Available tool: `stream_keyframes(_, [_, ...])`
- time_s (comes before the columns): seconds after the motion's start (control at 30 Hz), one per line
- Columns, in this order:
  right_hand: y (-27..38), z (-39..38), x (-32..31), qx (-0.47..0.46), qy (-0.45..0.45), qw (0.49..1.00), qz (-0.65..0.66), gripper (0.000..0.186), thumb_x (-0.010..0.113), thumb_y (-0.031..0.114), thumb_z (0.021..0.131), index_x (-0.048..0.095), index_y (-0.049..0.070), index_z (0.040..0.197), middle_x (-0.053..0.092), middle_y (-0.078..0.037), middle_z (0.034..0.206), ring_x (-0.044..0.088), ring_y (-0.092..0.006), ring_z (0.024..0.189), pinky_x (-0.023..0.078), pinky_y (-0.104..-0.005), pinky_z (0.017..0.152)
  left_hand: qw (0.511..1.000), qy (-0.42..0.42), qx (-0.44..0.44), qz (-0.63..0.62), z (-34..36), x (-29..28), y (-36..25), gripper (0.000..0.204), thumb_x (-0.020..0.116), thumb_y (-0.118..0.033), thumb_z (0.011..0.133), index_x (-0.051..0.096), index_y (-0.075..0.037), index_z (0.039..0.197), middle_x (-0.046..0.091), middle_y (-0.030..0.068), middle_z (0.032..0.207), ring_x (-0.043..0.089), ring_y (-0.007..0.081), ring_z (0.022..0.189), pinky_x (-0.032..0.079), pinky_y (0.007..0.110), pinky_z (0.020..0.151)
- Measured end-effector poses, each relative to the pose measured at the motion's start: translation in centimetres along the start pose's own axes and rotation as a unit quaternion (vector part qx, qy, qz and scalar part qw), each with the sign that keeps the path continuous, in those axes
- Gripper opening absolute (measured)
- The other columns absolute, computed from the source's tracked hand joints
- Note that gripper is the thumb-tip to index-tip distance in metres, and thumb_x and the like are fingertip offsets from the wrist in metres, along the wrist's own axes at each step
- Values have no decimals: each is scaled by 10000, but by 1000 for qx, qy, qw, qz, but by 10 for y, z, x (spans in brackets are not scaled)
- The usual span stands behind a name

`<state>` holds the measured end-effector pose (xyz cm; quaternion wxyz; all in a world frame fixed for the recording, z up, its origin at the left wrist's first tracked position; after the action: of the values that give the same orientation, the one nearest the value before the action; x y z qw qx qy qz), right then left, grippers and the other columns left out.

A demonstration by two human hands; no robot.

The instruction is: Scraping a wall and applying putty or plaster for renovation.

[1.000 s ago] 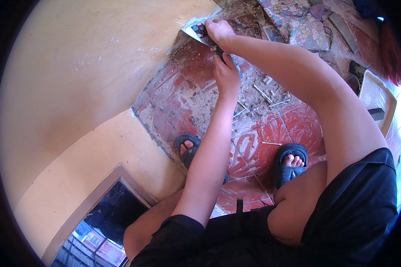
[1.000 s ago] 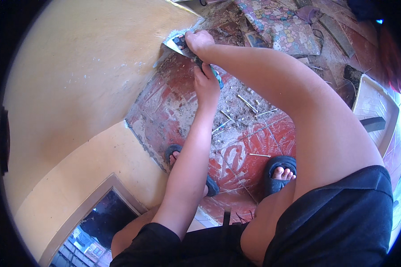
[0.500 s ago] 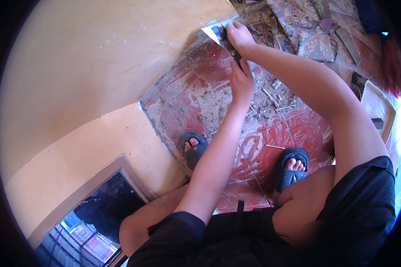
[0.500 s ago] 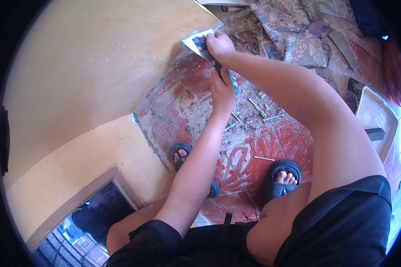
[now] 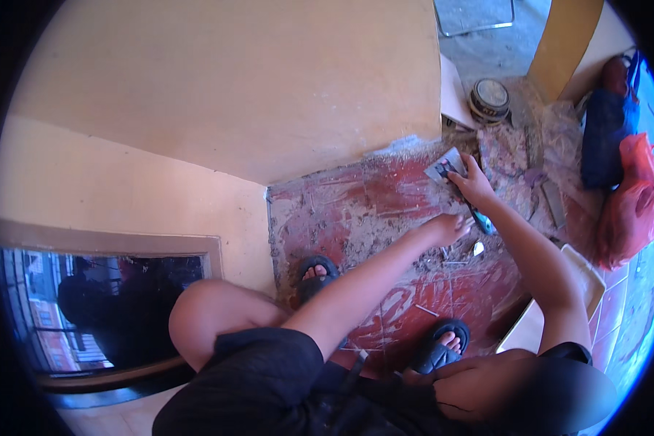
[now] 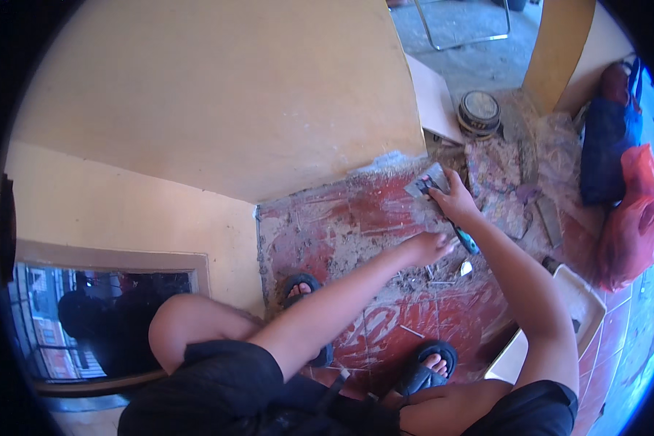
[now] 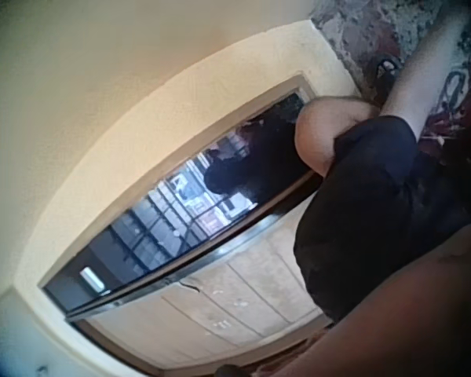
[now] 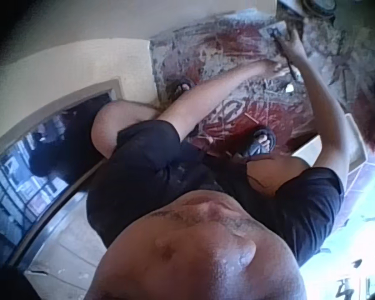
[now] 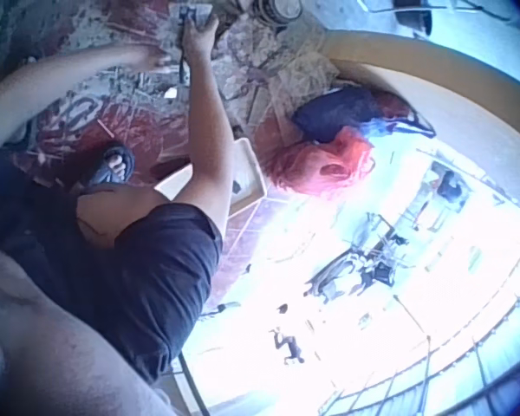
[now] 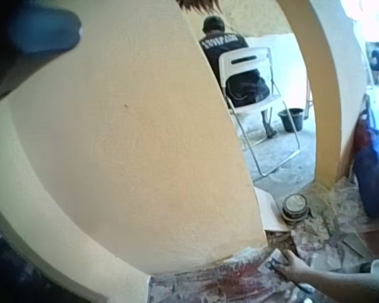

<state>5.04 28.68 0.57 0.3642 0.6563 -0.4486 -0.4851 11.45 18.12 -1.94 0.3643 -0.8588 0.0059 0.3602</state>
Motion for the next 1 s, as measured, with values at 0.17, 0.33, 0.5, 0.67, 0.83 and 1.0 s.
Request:
stream_keyframes(0.17, [8,-35,-43,69,2,997,41,411,572,214,860,405,53,1199,571,-52,768,517,-108,515,425,-262,423,924,195,-40,326,-10,-78,-14,302,545,-248,794,644,-56,1004,633,123,1039,592,309,980,478,387,808])
stream_keyframes(0.33, [-55,-39,-53,54,54,997,-21,310,514,298,892,455,27,1029,580,-70,732,545,-156,508,443,-297,452,841,194,-68,501,-12,-135,11,274,588,-203,755,669,-123,1004,620,74,1105,591,224,1015,489,357,819])
stream_keyframes(0.5, [-23,-64,-37,82,50,961,-260,406,509,381,878,454,14,1043,595,-186,813,623,-263,648,470,-372,518,847,227,-47,479,-13,-139,25,307,589,-234,766,648,-117,1044,612,75,1119,591,226,1014,487,354,820])
stream_keyframes(0.67, [10,-51,2,145,78,944,-284,455,483,443,870,431,31,1056,588,-267,886,598,-412,795,467,-469,664,858,284,3,427,-16,-94,33,354,591,-272,780,622,-110,1094,603,75,1137,590,228,1012,484,350,821])
stream_keyframes(0.83, [25,-2,38,61,87,926,-362,388,470,371,882,413,23,1045,620,-220,784,638,-311,590,520,-406,545,880,269,-45,389,-30,-118,78,367,582,-275,789,606,-110,1116,592,76,1154,576,225,1034,468,350,844])
stream_keyframes(1.0, [70,40,73,53,52,946,-315,420,459,384,866,454,-21,976,621,-223,734,632,-306,568,519,-409,554,864,321,-114,371,10,-158,78,382,570,-278,802,587,-110,1144,578,77,1175,558,221,1060,447,351,873])
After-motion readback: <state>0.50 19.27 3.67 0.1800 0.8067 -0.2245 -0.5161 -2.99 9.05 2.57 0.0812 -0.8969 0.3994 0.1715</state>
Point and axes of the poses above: each hand's wrist, its own z-axis towards the middle knuckle, its own x-axis out of the palm, y = z × x, the point moved 3 cm from there along z, towards the middle knuckle
